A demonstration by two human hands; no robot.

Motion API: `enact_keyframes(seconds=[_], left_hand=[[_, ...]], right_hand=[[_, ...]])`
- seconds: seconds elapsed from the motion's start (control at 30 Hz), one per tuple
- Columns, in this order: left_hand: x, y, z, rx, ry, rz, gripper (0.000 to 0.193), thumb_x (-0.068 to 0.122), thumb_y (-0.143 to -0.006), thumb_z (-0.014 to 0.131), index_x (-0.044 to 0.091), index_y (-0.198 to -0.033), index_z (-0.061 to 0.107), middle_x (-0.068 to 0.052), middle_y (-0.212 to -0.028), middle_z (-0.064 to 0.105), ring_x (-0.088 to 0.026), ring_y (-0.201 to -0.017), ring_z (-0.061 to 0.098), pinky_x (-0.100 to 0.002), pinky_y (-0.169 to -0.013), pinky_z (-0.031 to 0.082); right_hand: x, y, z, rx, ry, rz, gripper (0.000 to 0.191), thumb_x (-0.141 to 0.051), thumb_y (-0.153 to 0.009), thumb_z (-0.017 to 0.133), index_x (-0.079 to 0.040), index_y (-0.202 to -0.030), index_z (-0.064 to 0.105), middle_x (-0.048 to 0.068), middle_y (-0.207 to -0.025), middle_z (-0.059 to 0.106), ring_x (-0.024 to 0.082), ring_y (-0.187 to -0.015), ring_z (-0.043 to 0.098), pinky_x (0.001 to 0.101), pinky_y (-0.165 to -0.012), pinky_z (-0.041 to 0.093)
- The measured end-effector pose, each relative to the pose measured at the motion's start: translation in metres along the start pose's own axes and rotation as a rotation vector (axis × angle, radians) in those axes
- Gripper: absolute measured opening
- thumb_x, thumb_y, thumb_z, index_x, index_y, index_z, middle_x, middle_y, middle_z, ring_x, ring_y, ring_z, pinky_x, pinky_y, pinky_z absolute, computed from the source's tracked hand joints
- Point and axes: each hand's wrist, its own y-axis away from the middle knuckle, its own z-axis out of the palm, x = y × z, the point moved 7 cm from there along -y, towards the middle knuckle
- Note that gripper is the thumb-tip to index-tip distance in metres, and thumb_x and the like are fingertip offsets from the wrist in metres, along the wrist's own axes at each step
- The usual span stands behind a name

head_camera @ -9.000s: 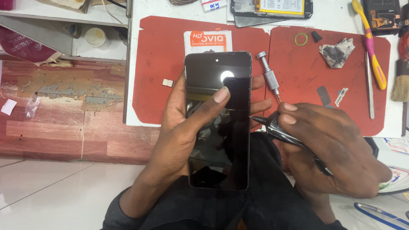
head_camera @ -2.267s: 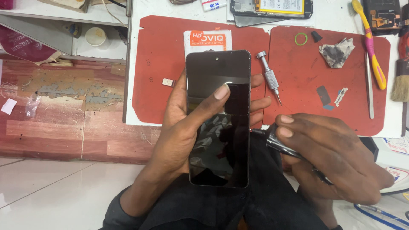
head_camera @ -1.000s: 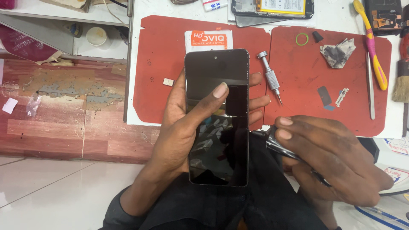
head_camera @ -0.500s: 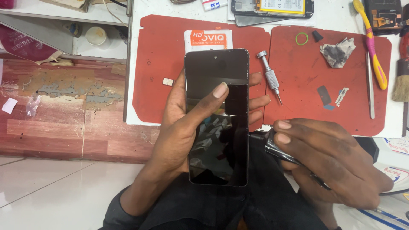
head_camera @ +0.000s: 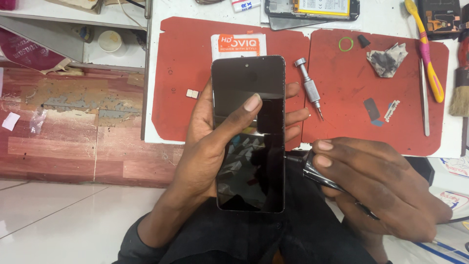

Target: The person applies adhesive from a small bottle along the edges of a smartphone screen. They rotate the phone to cover all sides and then wipe the screen with their hand.

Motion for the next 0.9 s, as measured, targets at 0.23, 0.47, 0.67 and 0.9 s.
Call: enact_keyframes(seconds=[0.23, 0.47, 0.67, 0.9], left_hand=[[0.000, 0.001, 0.001, 0.008, 0.004, 0.005, 0.048, 0.012, -0.104, 0.058, 0.000, -0.146, 0.040, -0.035, -0.137, 0.059, -0.046, -0.117, 0.068, -0.052, -0.096, 0.065], [-0.001, 0.000, -0.001, -0.010, 0.010, 0.016, 0.049, 0.012, -0.104, 0.059, 0.000, -0.147, 0.039, -0.034, -0.136, 0.060, -0.046, -0.118, 0.067, -0.053, -0.096, 0.065], [-0.003, -0.002, -0.003, -0.029, 0.007, 0.026, 0.049, 0.013, -0.104, 0.059, 0.001, -0.148, 0.038, -0.035, -0.136, 0.059, -0.046, -0.118, 0.067, -0.054, -0.097, 0.065], [-0.004, -0.002, -0.006, -0.020, 0.010, 0.019, 0.049, 0.012, -0.104, 0.058, 0.001, -0.147, 0.039, -0.036, -0.136, 0.059, -0.047, -0.117, 0.068, -0.055, -0.097, 0.064]], right_hand=[[0.008, 0.013, 0.001, 0.011, 0.013, -0.032, 0.037, -0.012, -0.075, 0.083, -0.001, -0.108, 0.069, 0.015, -0.108, 0.073, 0.032, -0.105, 0.075, 0.0397, -0.089, 0.063], [0.008, 0.013, 0.001, 0.012, -0.006, -0.094, 0.039, -0.013, -0.075, 0.084, 0.000, -0.108, 0.069, 0.016, -0.108, 0.073, 0.031, -0.104, 0.075, 0.0383, -0.088, 0.063], [0.003, 0.010, 0.001, 0.018, 0.008, 0.010, 0.037, -0.010, -0.074, 0.083, -0.001, -0.106, 0.069, 0.015, -0.108, 0.073, 0.031, -0.105, 0.075, 0.0384, -0.089, 0.063], [0.009, 0.013, 0.002, 0.050, 0.003, -0.009, 0.037, -0.011, -0.074, 0.084, -0.001, -0.106, 0.069, 0.014, -0.107, 0.073, 0.031, -0.105, 0.075, 0.0396, -0.089, 0.063]])
